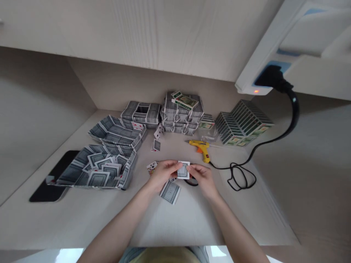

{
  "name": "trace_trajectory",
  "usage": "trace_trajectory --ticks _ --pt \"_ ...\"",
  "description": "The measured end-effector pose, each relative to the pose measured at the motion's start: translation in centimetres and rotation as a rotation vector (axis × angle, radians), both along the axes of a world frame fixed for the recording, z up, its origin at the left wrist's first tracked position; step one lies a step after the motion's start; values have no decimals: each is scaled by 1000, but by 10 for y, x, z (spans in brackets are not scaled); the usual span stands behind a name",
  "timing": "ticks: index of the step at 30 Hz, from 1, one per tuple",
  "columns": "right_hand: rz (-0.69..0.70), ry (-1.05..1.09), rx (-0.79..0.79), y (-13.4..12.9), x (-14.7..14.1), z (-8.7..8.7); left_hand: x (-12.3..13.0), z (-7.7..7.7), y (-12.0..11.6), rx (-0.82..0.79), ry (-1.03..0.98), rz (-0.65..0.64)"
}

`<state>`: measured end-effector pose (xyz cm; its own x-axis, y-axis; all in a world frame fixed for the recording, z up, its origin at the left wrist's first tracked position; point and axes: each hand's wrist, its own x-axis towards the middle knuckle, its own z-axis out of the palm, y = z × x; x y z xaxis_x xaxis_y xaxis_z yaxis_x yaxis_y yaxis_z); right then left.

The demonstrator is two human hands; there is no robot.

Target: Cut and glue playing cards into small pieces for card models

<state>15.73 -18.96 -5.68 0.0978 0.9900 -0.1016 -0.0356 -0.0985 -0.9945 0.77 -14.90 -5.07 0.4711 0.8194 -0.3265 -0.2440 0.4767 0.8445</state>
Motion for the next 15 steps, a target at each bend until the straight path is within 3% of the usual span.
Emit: trace_trajectory --ticks 15 --pt "0 -25 18 -2 -4 8 4 0 -2 23 40 118"
